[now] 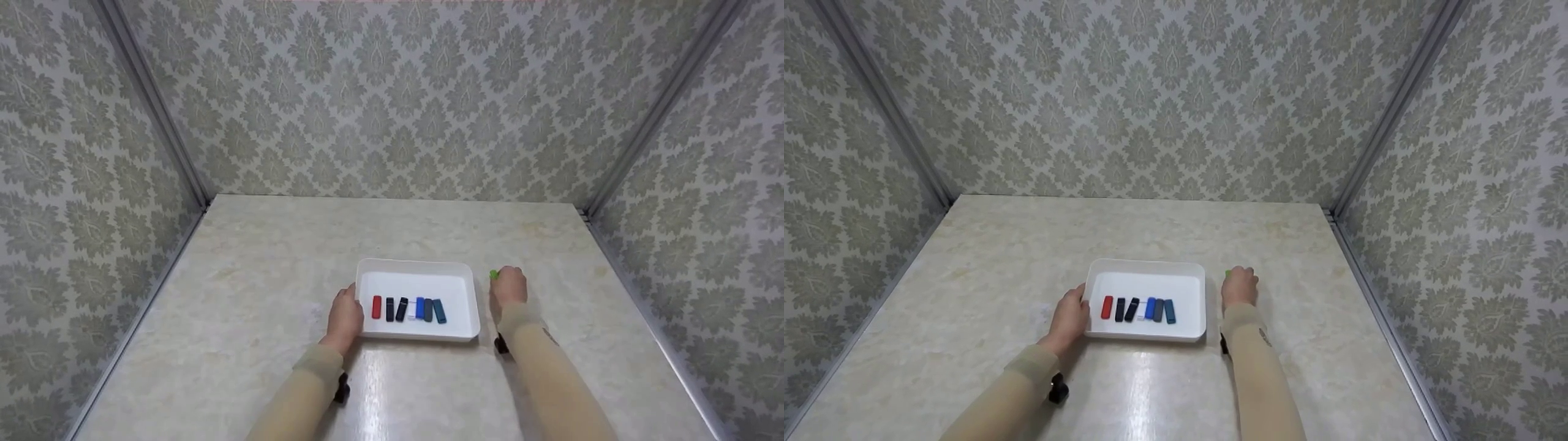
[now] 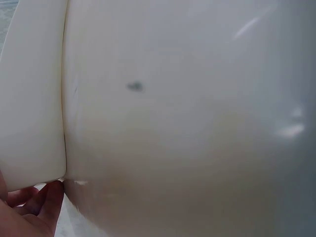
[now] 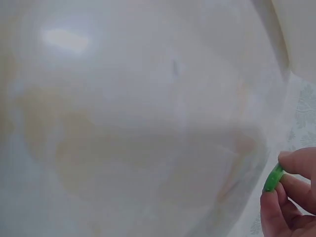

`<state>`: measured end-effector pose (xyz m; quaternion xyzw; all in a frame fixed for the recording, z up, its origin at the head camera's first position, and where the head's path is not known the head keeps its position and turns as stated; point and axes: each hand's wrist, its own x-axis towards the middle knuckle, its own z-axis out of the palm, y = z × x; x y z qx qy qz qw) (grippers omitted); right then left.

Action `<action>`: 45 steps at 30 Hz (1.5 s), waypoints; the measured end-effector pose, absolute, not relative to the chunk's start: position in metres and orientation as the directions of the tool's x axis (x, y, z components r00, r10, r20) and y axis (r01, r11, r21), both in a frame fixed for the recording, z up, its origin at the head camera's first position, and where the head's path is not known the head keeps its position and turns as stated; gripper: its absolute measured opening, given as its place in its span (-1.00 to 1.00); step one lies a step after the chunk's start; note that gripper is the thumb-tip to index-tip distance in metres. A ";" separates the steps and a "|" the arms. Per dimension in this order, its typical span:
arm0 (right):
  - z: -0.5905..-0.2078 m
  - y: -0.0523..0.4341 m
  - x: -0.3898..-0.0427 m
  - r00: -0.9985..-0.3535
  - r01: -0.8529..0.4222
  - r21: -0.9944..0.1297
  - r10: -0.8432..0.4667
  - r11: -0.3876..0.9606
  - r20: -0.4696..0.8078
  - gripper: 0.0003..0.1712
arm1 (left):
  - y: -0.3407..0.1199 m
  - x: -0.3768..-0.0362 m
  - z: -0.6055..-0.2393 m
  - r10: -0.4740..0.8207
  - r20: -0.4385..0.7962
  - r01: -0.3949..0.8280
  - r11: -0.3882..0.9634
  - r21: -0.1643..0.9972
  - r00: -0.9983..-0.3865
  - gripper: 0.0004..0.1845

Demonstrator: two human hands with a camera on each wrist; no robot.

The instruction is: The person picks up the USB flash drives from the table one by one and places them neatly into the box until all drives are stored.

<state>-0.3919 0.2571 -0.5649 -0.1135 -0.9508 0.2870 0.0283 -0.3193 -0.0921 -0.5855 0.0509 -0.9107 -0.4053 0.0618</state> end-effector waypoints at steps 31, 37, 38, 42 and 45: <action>-0.529 0.202 -0.351 -0.972 0.212 -0.678 0.224 0.704 -0.071 -0.66 | -0.092 -0.319 -0.586 -0.146 0.075 -0.046 0.682 0.730 -0.986 -0.51; -0.536 0.182 -0.339 -0.983 0.144 -0.631 0.182 0.762 -0.005 -0.69 | -0.092 -0.319 -0.587 -0.144 0.086 -0.036 0.685 0.728 -0.986 -0.52; -0.538 0.178 -0.337 -0.985 0.131 -0.624 0.172 0.770 0.006 -0.70 | -0.092 -0.319 -0.587 -0.143 0.087 -0.035 0.686 0.727 -0.986 -0.52; -0.543 0.166 -0.331 -0.988 0.096 -0.599 0.149 0.795 0.039 -0.73 | -0.092 -0.319 -0.586 -0.144 0.074 -0.044 0.678 0.734 -0.987 -0.53; -0.546 0.158 -0.327 -0.988 0.099 -0.573 0.147 0.813 0.038 -0.75 | -0.091 -0.319 -0.586 -0.148 0.064 -0.052 0.664 0.746 -0.987 -0.53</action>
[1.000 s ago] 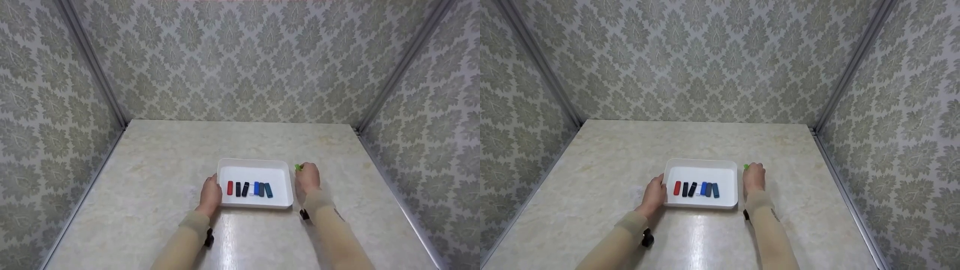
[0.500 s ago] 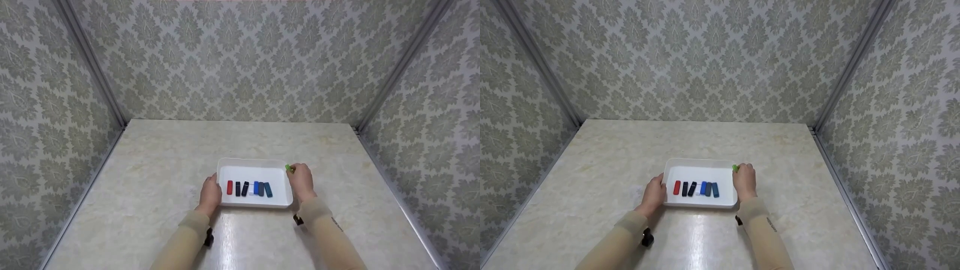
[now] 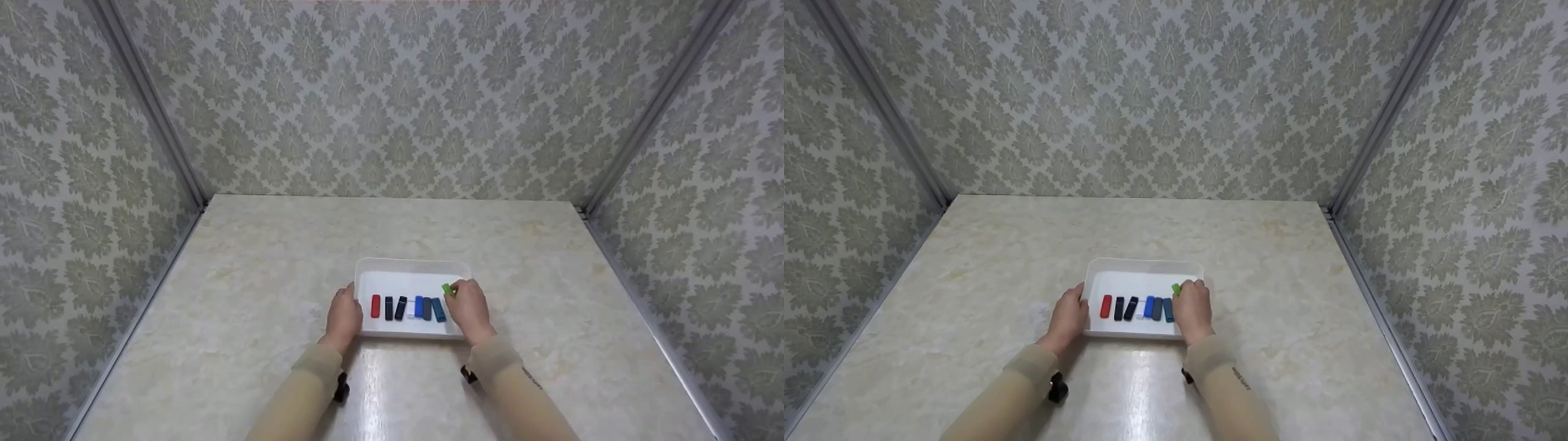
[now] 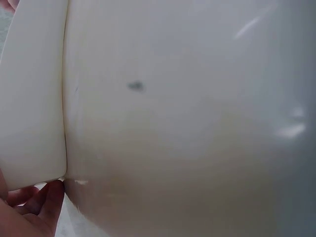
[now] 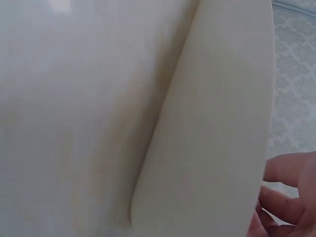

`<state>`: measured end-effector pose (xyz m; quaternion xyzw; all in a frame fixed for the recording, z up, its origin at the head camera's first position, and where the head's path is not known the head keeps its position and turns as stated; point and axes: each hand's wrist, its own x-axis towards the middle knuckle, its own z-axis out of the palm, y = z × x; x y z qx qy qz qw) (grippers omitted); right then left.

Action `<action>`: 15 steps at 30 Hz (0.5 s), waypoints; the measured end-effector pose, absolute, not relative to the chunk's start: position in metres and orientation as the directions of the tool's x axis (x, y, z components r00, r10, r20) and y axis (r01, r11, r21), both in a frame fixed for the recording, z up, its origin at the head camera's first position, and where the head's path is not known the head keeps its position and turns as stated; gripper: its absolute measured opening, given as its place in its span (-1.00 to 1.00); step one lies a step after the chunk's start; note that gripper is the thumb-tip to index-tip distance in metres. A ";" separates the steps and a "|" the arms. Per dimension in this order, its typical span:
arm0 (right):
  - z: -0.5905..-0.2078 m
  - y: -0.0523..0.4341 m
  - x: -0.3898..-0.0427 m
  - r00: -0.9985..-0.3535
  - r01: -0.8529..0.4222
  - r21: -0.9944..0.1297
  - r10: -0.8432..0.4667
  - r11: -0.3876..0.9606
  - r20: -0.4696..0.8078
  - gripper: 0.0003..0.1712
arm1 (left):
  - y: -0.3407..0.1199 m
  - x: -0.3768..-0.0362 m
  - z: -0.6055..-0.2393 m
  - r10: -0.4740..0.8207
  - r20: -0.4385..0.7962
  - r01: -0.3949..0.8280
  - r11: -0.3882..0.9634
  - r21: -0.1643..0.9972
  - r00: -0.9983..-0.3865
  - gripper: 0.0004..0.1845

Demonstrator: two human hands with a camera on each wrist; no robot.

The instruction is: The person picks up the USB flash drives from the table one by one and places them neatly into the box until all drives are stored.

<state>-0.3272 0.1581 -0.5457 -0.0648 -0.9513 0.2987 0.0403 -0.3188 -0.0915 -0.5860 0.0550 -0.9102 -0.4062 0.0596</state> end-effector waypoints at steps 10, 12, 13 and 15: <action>-0.558 0.148 -0.326 -0.989 0.146 -0.491 0.138 0.859 -0.053 -0.80 | -0.093 -0.318 -0.586 -0.140 0.091 -0.029 0.680 0.732 -0.986 -0.52; -0.559 0.147 -0.326 -0.990 0.138 -0.479 0.132 0.867 -0.048 -0.84 | -0.093 -0.318 -0.586 -0.142 0.074 -0.042 0.675 0.737 -0.987 -0.51; -0.560 0.147 -0.326 -0.991 0.134 -0.474 0.129 0.870 -0.043 -0.85 | -0.093 -0.318 -0.586 -0.144 0.069 -0.047 0.673 0.738 -0.987 -0.51; -0.560 0.146 -0.326 -0.991 0.131 -0.465 0.127 0.876 -0.040 -0.86 | -0.093 -0.319 -0.585 -0.146 0.058 -0.056 0.673 0.738 -0.988 -0.51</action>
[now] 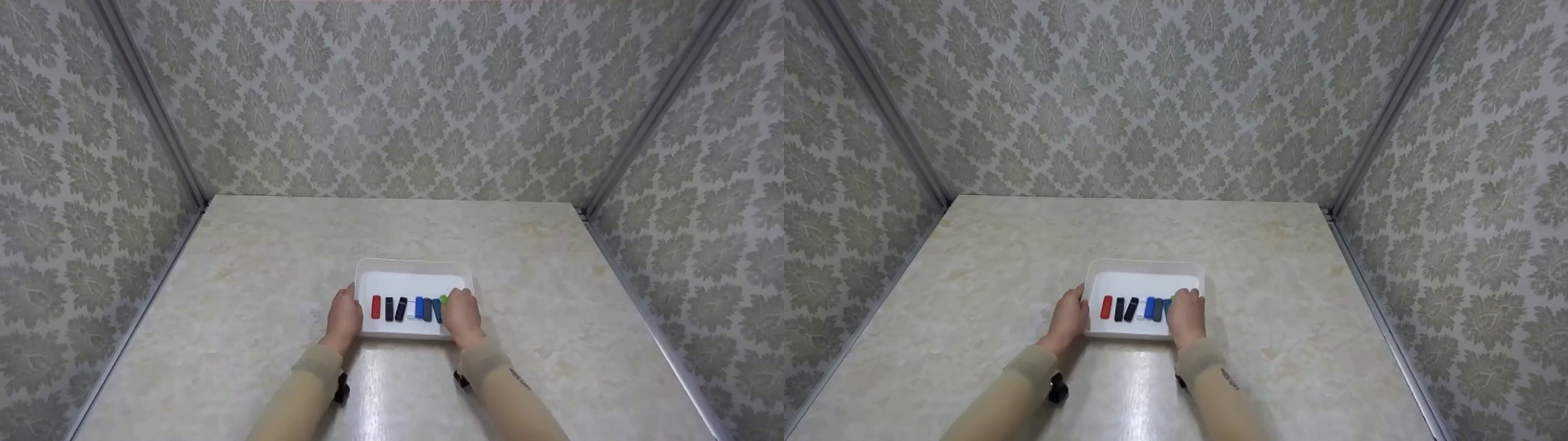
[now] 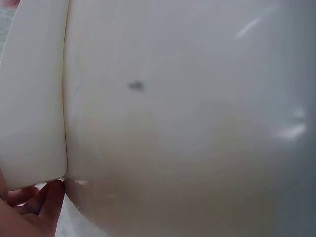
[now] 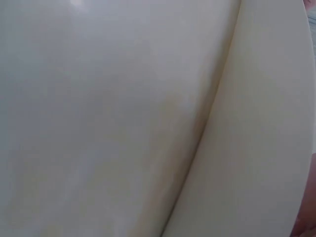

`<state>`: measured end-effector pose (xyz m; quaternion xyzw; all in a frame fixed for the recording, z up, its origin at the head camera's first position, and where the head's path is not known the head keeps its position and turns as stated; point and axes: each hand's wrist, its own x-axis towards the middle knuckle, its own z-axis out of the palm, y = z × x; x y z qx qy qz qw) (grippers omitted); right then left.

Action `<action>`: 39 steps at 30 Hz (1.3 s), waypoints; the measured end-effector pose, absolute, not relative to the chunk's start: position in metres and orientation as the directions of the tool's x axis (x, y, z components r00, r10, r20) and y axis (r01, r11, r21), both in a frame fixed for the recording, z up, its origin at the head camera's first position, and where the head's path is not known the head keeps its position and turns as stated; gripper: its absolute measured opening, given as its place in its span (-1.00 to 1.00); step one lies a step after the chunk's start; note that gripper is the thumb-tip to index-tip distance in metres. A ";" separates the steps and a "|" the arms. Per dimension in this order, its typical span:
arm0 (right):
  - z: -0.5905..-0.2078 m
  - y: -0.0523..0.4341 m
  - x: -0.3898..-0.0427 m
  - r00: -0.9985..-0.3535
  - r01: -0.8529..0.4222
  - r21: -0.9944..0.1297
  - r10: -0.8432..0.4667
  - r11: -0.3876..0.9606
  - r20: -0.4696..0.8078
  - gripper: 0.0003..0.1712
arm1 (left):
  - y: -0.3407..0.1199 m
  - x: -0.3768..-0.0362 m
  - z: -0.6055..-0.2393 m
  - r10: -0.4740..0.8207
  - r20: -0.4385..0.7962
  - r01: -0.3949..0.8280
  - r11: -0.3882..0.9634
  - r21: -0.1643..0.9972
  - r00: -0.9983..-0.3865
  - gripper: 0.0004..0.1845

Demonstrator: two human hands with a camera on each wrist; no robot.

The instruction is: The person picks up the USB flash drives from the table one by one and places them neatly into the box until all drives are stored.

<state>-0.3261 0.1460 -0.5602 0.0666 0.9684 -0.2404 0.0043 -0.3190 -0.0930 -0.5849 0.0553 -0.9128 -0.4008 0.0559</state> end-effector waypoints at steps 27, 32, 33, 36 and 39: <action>-0.558 0.143 -0.329 -0.985 0.172 -0.496 0.146 0.851 -0.092 -0.85 | -0.093 -0.319 -0.585 -0.141 0.075 -0.038 0.662 0.748 -0.987 -0.50; -0.560 0.142 -0.326 -0.988 0.154 -0.477 0.137 0.865 -0.069 -0.79 | -0.093 -0.319 -0.584 -0.147 0.050 -0.060 0.656 0.753 -0.988 -0.50; -0.561 0.142 -0.326 -0.988 0.152 -0.473 0.136 0.868 -0.067 -0.78 | -0.092 -0.319 -0.584 -0.149 0.044 -0.065 0.653 0.755 -0.988 -0.50; -0.563 0.141 -0.325 -0.989 0.150 -0.463 0.139 0.874 -0.059 -0.76 | -0.093 -0.319 -0.585 -0.150 0.033 -0.073 0.650 0.756 -0.988 -0.49; -0.564 0.140 -0.324 -0.990 0.141 -0.453 0.135 0.880 -0.047 -0.75 | -0.093 -0.318 -0.586 -0.144 0.036 -0.069 0.659 0.749 -0.989 -0.49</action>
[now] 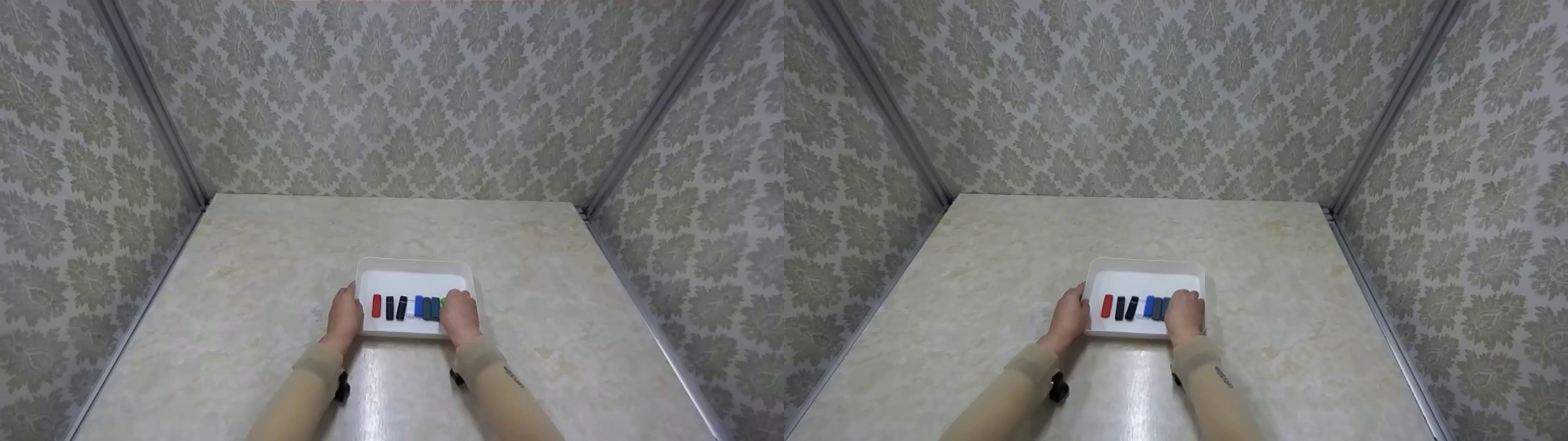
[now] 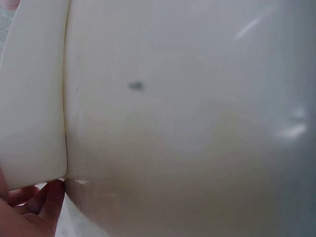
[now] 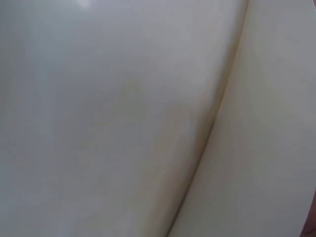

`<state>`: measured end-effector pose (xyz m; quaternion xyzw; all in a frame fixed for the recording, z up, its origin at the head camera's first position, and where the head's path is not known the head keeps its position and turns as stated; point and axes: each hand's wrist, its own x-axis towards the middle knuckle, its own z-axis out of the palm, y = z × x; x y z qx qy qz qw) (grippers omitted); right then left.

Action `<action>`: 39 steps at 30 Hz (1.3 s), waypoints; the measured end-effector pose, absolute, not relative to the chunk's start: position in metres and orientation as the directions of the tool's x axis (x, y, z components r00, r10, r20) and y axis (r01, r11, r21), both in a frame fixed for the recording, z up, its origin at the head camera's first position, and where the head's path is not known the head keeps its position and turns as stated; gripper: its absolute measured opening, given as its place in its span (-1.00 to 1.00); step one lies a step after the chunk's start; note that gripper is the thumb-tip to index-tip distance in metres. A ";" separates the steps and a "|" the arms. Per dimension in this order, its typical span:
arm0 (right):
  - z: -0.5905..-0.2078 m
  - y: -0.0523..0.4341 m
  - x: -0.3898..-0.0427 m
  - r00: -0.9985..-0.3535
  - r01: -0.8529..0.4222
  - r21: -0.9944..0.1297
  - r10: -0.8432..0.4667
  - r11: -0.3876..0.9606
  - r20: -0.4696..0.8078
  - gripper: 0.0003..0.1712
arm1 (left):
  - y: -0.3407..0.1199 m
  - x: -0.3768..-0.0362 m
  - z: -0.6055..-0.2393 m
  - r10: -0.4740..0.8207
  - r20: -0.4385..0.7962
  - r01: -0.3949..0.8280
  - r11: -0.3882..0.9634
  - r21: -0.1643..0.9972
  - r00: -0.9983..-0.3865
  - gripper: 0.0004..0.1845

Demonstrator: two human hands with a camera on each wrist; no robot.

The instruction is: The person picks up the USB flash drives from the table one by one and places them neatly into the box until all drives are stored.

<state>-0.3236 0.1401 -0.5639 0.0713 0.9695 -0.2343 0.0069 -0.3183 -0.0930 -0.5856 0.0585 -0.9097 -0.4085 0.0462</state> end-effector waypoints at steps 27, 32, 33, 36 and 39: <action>-0.556 0.139 -0.325 -0.980 0.195 -0.454 0.160 0.869 -0.114 -0.74 | -0.093 -0.319 -0.586 -0.145 0.064 -0.052 0.678 0.733 -0.987 -0.52; -0.546 0.143 -0.325 -0.982 0.185 -0.468 0.150 0.864 -0.113 -0.72 | -0.093 -0.319 -0.586 -0.145 0.075 -0.045 0.682 0.730 -0.987 -0.52; -0.544 0.145 -0.325 -0.982 0.185 -0.477 0.146 0.859 -0.117 -0.71 | -0.093 -0.319 -0.585 -0.146 0.071 -0.048 0.681 0.730 -0.987 -0.52; -0.536 0.150 -0.326 -0.978 0.204 -0.530 0.142 0.823 -0.155 -0.67 | -0.093 -0.319 -0.585 -0.146 0.055 -0.059 0.674 0.736 -0.988 -0.52; -0.527 0.158 -0.328 -0.971 0.231 -0.583 0.146 0.779 -0.190 -0.62 | -0.094 -0.320 -0.585 -0.148 0.033 -0.073 0.655 0.752 -0.988 -0.51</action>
